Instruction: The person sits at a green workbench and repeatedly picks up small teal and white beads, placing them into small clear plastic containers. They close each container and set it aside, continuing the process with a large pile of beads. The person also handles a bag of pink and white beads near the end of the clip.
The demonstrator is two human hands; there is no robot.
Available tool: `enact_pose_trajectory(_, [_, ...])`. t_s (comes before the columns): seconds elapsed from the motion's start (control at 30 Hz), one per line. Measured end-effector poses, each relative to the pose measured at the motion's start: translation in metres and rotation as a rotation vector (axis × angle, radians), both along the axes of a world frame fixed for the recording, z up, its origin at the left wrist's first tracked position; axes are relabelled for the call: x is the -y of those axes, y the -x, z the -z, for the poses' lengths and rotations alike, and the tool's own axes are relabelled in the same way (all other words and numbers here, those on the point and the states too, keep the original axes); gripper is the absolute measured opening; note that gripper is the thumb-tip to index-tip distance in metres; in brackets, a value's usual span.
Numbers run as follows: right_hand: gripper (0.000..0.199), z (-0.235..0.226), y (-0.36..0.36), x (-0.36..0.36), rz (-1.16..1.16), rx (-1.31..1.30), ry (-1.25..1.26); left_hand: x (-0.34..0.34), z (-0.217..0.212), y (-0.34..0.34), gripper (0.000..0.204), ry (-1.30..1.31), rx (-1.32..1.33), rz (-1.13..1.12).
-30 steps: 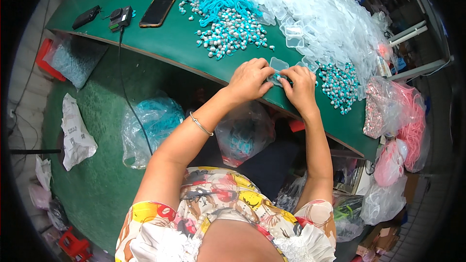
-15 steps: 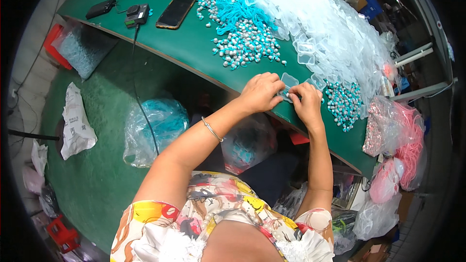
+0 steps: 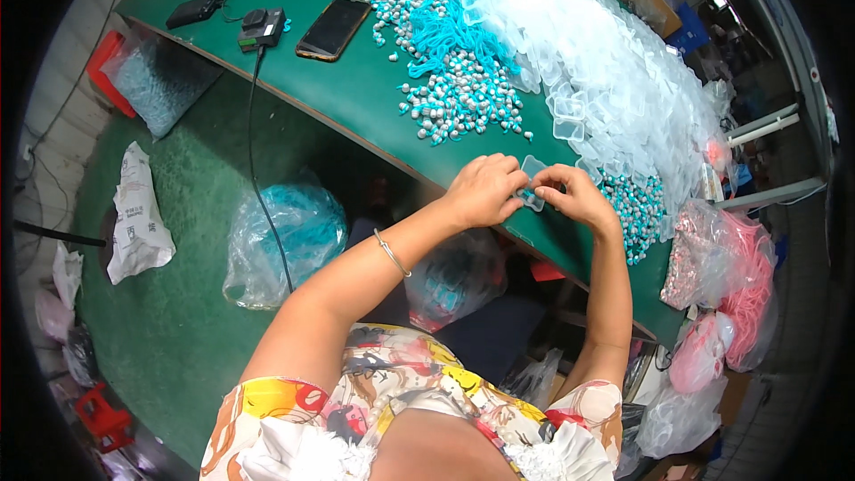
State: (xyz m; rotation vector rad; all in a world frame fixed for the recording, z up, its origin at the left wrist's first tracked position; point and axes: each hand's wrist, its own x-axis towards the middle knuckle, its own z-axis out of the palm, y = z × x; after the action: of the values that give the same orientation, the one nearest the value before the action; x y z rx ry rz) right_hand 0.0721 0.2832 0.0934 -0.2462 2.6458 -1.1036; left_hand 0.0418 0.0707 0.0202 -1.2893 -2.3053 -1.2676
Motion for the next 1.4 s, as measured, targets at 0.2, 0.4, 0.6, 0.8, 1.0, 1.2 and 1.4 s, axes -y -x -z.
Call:
enact_pose_trajectory(0.2, [0.015, 0.003, 0.099, 0.025, 0.129, -0.415, -0.044, -0.002, -0.003, 0.000, 0.027, 0.024, 0.001, 0.011])
enact_pose_trajectory(0.4, [0.028, 0.028, 0.188, 0.078, 0.436, -0.459, -0.379, 0.001, -0.002, 0.001, 0.026, 0.030, -0.005, 0.009])
enact_pose_trajectory(0.6, [0.022, 0.028, 0.197, 0.066, 0.444, -0.333, -0.323, 0.000, -0.001, 0.001, 0.026, 0.008, -0.023, 0.000])
enact_pose_trajectory(0.8, [0.017, 0.026, 0.142, 0.029, 0.408, -0.304, 0.121, -0.001, 0.001, 0.000, 0.027, -0.026, -0.025, -0.006])
enact_pose_trajectory(1.0, [0.013, 0.029, 0.065, 0.006, 0.371, -0.402, 0.141, 0.000, -0.004, 0.000, 0.027, 0.005, -0.010, 0.010])
enact_pose_trajectory(1.2, [0.010, 0.015, -0.010, 0.009, 0.348, -0.530, 0.008, 0.001, -0.004, 0.001, 0.028, 0.010, -0.012, 0.001])
enact_pose_trajectory(1.4, [0.010, 0.026, -0.045, 0.013, 0.228, -0.713, -0.294, -0.001, -0.005, 0.000, 0.031, -0.002, 0.027, -0.004])
